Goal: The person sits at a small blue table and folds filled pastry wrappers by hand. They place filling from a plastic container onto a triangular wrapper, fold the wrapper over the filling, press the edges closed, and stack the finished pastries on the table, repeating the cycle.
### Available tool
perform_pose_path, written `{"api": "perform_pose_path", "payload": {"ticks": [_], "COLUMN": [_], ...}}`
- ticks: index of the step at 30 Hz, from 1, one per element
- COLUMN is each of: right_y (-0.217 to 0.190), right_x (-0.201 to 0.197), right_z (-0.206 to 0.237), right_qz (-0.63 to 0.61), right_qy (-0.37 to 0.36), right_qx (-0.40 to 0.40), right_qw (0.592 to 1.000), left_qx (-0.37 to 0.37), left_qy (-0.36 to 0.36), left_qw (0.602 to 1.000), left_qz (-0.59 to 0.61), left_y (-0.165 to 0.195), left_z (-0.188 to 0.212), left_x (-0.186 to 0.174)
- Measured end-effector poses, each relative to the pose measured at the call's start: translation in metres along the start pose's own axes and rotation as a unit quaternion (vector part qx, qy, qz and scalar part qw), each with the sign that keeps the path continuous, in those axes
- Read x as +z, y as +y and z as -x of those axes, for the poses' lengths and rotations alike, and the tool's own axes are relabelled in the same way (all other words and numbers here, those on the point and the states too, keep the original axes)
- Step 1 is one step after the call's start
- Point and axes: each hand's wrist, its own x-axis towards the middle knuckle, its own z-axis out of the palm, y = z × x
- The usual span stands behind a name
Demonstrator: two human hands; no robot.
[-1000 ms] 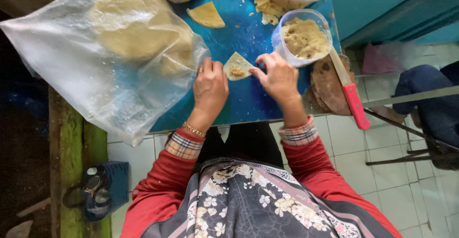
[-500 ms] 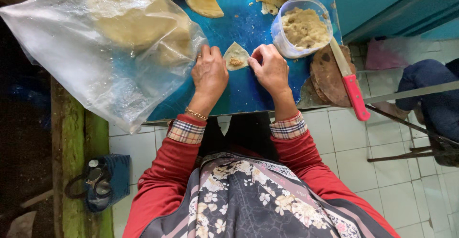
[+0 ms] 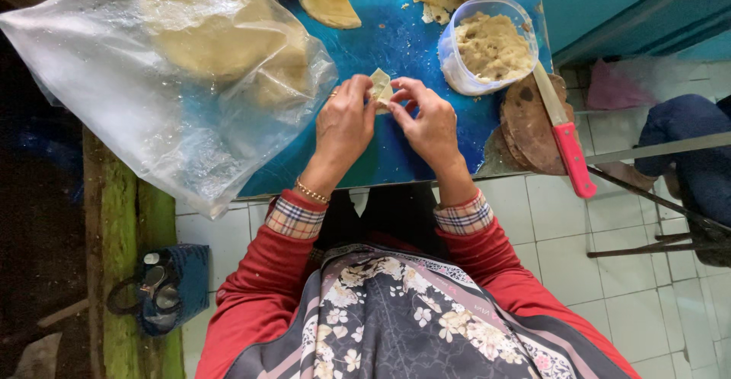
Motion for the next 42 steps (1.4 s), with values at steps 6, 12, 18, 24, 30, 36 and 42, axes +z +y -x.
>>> {"api": "perform_pose_path", "payload": {"ticks": [6,12,18,24,30,36,42], "right_y": [0.003,0.017,0.042,0.049,0.033,0.033,0.037], "right_x": [-0.011,-0.006,0.001,0.008,0.005,0.008,0.005], "right_z": [0.003,-0.007,-0.034,-0.054,-0.024,-0.031,-0.031], "right_qz": [0.085,0.133,0.077,-0.041,0.148,0.113,0.073], "right_qy": [-0.007,-0.034,-0.075,-0.138,-0.038,-0.040,-0.069], "right_qx": [-0.170,-0.241,-0.230,-0.071,-0.239,-0.216,-0.163], "right_qw": [0.982,0.961,0.967,0.987,0.959,0.969,0.981], "left_qx": [0.080,0.104,0.004,-0.099,-0.105,0.030,0.016], "left_qy": [-0.057,-0.070,-0.077,-0.072,-0.027,-0.016,-0.063], "left_qw": [0.993,0.989,0.996,0.992,0.993,0.998,0.998], "left_qz": [-0.069,-0.081,-0.033,-0.008,0.044,0.043,0.017], "left_y": [-0.007,-0.020,-0.030,-0.037,-0.033,-0.028,-0.026], "left_z": [0.005,0.001,-0.011,-0.025,-0.022,-0.007,-0.006], "left_x": [-0.003,0.010,0.019,0.025,0.025,0.014,0.014]}}
